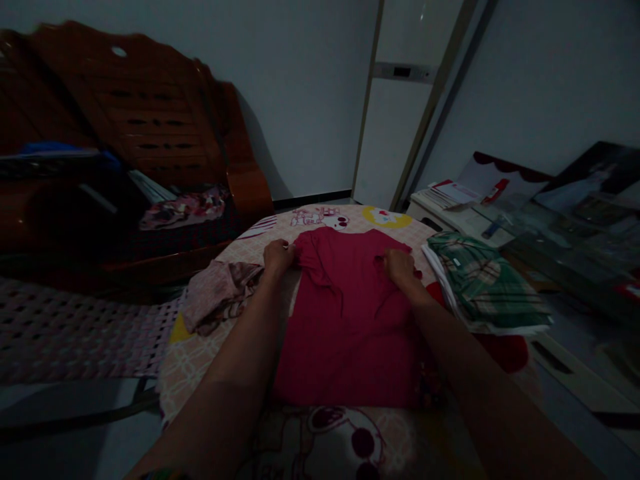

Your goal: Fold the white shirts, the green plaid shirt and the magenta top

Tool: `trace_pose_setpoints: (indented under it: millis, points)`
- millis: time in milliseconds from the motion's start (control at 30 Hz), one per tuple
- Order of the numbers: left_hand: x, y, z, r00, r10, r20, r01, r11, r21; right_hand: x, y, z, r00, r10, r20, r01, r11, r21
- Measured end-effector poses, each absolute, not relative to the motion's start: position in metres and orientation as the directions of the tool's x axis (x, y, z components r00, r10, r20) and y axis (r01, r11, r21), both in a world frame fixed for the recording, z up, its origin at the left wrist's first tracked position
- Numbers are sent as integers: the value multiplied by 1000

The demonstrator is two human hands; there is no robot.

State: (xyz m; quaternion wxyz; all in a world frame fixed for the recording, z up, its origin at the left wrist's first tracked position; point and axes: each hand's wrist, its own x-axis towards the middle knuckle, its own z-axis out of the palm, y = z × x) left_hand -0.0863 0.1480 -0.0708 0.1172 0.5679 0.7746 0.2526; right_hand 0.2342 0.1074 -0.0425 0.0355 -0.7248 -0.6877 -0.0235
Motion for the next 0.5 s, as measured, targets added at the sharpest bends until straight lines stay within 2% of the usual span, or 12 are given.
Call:
trace_pose_setpoints:
  millis: [67,133,233,300,400,500]
  points:
    - [-92,150,-70,-352,933,70,767,245,592,244,108,-40,114,982,148,990,-101,-95]
    - [-98,151,-69,-322,947,-5,659,228,717,259,104,-37,196,957,213,970,-158,-183]
    - [-107,150,-70,-122,987,-106,405,147,902,282,94,-32,326,904,277,933,-260,-250]
    - [-111,150,-70,-34,993,-109,315,114,942,289,87,-28,373,874,312,917,-295,-270]
    - [-113,150,-71,-90,993,-71,351,99,931,278,78,-21,289,900,326,922,-170,-348]
    - [-109,151,-69,-157,988,-1,374,61,925,248,69,-18,34,966,255,835,113,-539]
